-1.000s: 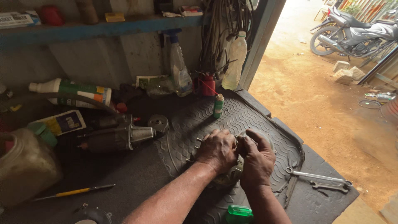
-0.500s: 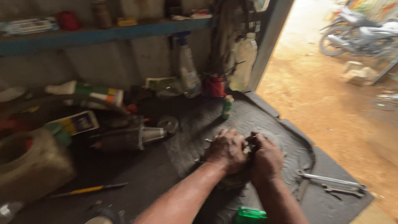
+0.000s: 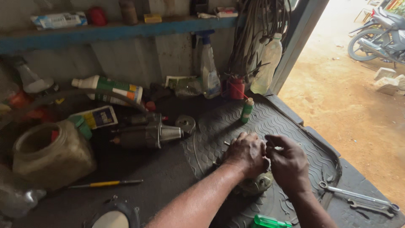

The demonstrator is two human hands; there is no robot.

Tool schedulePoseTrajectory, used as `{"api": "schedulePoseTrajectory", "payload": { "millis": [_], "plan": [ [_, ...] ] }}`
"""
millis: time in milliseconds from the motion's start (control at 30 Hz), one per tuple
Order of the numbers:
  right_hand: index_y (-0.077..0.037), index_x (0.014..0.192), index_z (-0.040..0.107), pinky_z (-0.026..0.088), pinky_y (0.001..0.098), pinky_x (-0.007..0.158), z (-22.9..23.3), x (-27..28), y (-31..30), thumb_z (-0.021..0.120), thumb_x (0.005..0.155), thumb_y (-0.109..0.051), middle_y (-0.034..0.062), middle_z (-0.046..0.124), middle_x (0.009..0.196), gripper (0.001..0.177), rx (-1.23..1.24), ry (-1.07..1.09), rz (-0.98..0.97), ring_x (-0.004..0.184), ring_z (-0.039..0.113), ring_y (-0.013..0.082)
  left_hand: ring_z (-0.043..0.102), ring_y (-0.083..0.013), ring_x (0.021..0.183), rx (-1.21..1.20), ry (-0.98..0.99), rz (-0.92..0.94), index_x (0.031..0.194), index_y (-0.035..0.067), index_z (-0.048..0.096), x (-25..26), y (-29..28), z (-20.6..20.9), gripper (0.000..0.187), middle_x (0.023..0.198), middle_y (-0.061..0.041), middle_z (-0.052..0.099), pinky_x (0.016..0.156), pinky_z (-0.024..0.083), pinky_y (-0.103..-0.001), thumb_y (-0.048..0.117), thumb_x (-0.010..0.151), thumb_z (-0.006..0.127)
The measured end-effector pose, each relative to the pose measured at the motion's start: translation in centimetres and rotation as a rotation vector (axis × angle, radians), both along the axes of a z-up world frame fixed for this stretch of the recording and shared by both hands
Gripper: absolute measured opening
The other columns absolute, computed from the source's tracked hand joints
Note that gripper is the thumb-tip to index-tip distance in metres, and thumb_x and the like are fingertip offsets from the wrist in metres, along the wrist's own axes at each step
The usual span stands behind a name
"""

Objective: The person works on a metal component by hand, using a small green tool to adjust internal parts and handling several small screws and metal plates on a workbench.

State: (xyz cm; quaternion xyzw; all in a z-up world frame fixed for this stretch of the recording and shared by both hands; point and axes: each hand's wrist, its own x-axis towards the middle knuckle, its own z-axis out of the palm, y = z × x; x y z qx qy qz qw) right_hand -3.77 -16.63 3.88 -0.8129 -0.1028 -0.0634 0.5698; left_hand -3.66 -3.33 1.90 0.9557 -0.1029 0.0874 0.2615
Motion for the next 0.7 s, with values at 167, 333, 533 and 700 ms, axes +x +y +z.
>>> {"api": "schedulePoseTrajectory", "payload": {
  "millis": [167,333,533,700],
  "plan": [
    [-0.014,0.083,0.077,0.055,0.0374,0.078,-0.2,-0.4,-0.3,0.064,0.077,0.002,0.0093,0.074,0.097,0.022,-0.419,-0.499,-0.051,0.09,0.073,0.0288,0.054,-0.0362,0.12,-0.073,0.052,-0.025,0.102,0.012,0.072,-0.4,0.4,0.8,0.03,0.118,-0.016,0.062,0.105,0.044,-0.048,0.031,0.08,0.07],
    [-0.01,0.086,0.076,0.054,0.0376,0.086,-2.3,-1.9,-0.4,0.071,0.075,-0.001,0.0111,0.068,0.109,0.015,-0.283,-0.611,-0.093,0.102,0.068,0.03,0.052,-0.0357,0.121,-0.066,0.075,-0.024,0.1,0.011,0.071,-0.4,0.3,0.9,0.031,0.119,-0.015,0.061,0.105,0.043,-0.047,0.035,0.081,0.07],
    [-0.007,0.109,0.07,0.059,0.0299,0.082,-5.0,-2.3,0.9,0.076,0.086,-0.009,0.0109,0.068,0.121,0.024,0.089,-0.355,-0.227,0.105,0.069,0.0183,0.051,-0.0354,0.123,-0.104,0.071,-0.016,0.102,0.011,0.072,-0.1,0.3,0.5,0.027,0.122,-0.014,0.061,0.105,0.043,-0.048,0.031,0.086,0.063],
    [0.001,0.121,0.066,0.055,0.0315,0.071,-6.6,-1.4,1.8,0.075,0.091,-0.005,0.0221,0.074,0.096,0.031,0.468,-0.06,-0.273,0.082,0.067,0.0201,0.052,-0.0352,0.123,-0.1,0.034,-0.019,0.102,0.01,0.071,-0.3,0.3,0.8,0.027,0.12,-0.014,0.062,0.105,0.044,-0.048,0.031,0.088,0.061]
  ]
}}
